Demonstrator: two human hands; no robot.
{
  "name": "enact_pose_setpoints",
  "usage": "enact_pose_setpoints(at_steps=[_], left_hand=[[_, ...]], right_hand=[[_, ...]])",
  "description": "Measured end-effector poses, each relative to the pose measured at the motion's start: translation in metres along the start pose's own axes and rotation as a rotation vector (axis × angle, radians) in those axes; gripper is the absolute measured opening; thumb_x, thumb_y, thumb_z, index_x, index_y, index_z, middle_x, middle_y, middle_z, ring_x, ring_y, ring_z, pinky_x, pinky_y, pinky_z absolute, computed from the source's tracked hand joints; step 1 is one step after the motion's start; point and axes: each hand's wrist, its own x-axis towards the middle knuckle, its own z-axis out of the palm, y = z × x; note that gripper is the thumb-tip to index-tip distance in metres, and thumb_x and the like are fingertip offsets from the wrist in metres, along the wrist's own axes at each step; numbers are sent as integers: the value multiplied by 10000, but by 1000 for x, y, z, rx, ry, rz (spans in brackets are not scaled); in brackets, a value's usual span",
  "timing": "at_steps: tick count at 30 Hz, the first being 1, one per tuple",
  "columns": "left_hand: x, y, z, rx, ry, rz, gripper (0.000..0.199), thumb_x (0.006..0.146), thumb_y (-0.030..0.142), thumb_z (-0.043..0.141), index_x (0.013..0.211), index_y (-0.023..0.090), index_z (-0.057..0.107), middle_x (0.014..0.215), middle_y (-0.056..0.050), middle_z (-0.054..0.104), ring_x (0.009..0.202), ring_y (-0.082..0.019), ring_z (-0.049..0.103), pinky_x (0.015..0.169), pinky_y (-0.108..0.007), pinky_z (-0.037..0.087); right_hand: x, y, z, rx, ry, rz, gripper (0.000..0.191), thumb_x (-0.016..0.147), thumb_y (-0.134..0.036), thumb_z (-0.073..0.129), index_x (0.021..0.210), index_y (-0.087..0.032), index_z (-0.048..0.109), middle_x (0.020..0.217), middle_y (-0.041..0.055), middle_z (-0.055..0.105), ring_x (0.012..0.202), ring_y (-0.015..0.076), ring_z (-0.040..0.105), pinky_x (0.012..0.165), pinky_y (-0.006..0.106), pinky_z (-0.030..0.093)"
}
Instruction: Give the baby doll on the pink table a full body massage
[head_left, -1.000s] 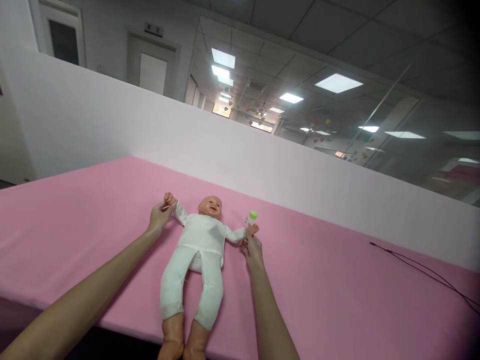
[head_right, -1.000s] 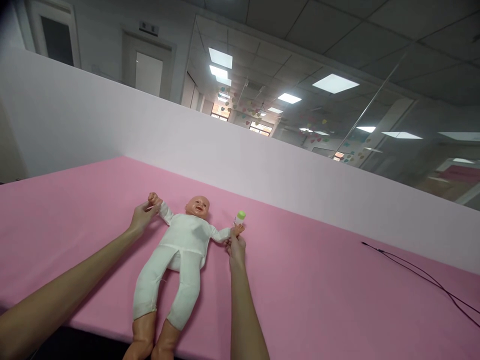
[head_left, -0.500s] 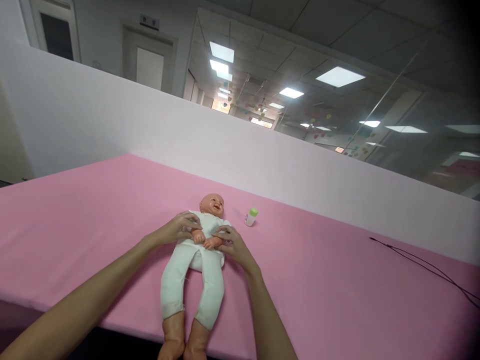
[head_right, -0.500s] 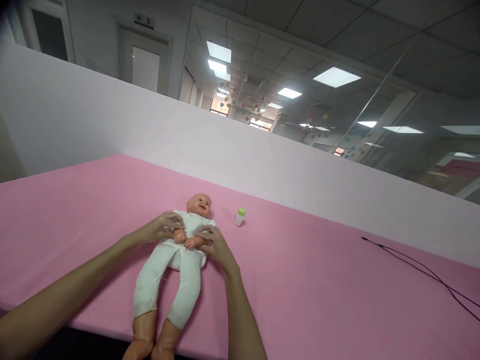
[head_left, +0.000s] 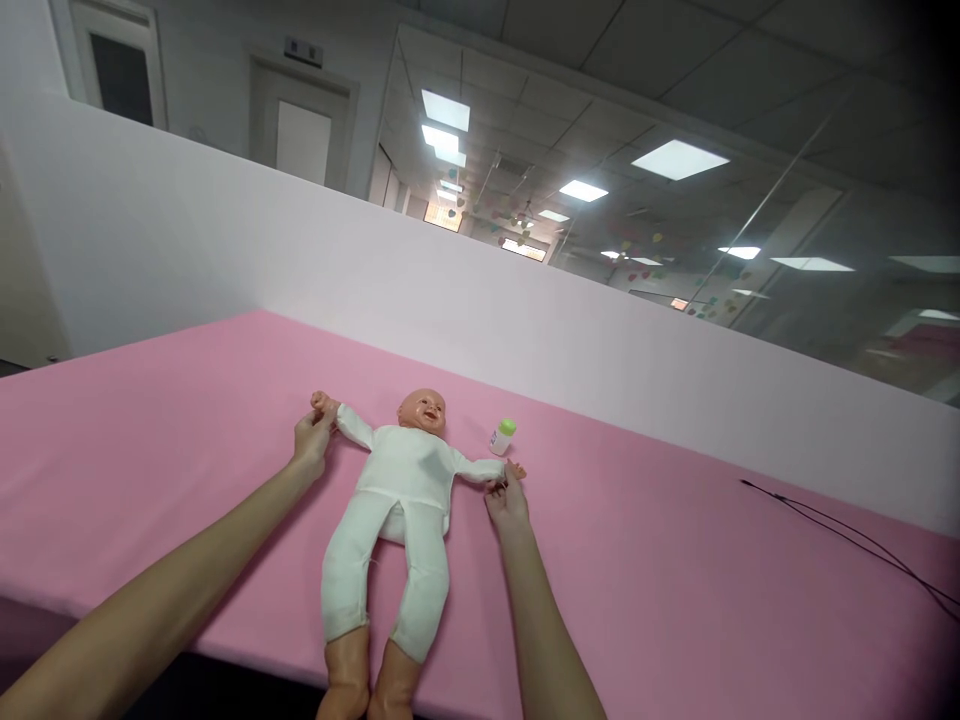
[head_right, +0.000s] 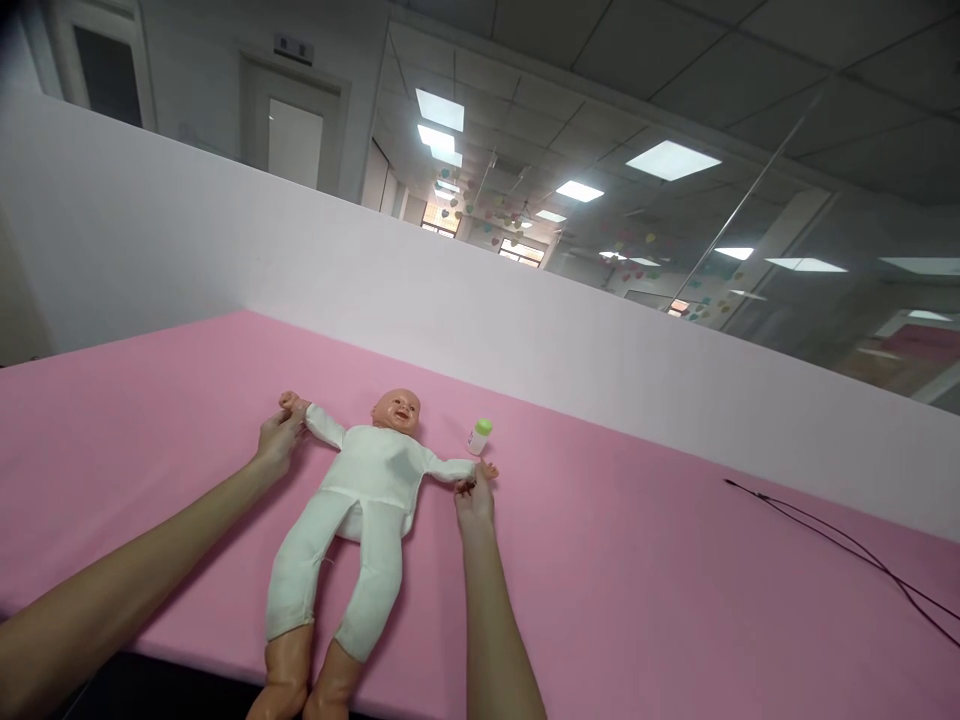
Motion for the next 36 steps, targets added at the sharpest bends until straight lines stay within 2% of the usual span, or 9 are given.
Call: enact_pose_setpoints(at_steps=[5,10,13,16,19,25,28,31,36], left_hand=[[-17,13,8,219,-370,330,418,737,512,833,976,176,760,1015,-94,741,955,-261,674,859,-380,529],[-37,15,12,543,-955,572,249,827,325,784,1064,261,821,1154,-88,712,1094,-272,622,962,-400,485],[-37,11,10,659,-1110,588,277,829,281,765,1099,285,829,1178,-100,684,1128,-283,590,912,-382,503],[-36,11,9,676,-1122,590,288,817,259,769,1096,291,831,1184,-96,680,1139,-286,584,929,-386,495],[-37,14,10,582,-1026,540,246,813,283,780,1055,277,828,1179,-85,703,1126,-285,609,946,-393,487],[-21,13,12,169,-399,167,367,705,461,866,939,194,773,1025,-103,745,976,-276,683,833,-376,540],[-6,8,5,-1,-95,-57,446,608,519,911,814,171,723,866,-65,709,833,-220,673,760,-338,547],[2,8,-1,-56,-36,-126,495,565,549,925,788,168,702,786,-35,673,768,-190,644,732,-319,533],[-9,19,5,131,-438,192,390,651,459,904,894,183,774,970,-85,736,927,-253,666,846,-378,529]], right_hand=[[-14,-17,17,-16,-71,-30,457,652,-523,891,958,-227,726,767,-7,644,593,125,506,536,260,451],[-43,-33,36,-343,-640,-234,351,669,-323,907,996,-246,807,1125,65,704,1056,254,639,920,377,509],[-56,-35,40,-450,-818,-203,299,692,-298,895,981,-272,827,1142,59,655,1082,257,631,936,381,502],[-59,-37,41,-501,-853,-208,272,722,-300,876,990,-284,831,1127,55,644,1071,250,626,934,377,498],[-51,-35,39,-441,-722,-232,318,716,-315,876,1024,-266,819,1132,57,673,1069,246,620,933,366,492],[-14,-12,15,-59,52,13,410,683,-505,857,929,-206,721,636,-52,545,546,116,432,521,261,392],[-4,-4,4,68,246,172,350,695,-486,829,853,-224,659,551,-81,455,480,101,370,459,240,358],[-6,-7,4,64,187,158,380,678,-495,844,877,-221,673,601,-54,534,492,103,411,453,238,376],[-26,-27,24,-140,-245,-120,460,645,-423,918,1020,-218,745,982,40,723,813,179,623,723,303,519]])
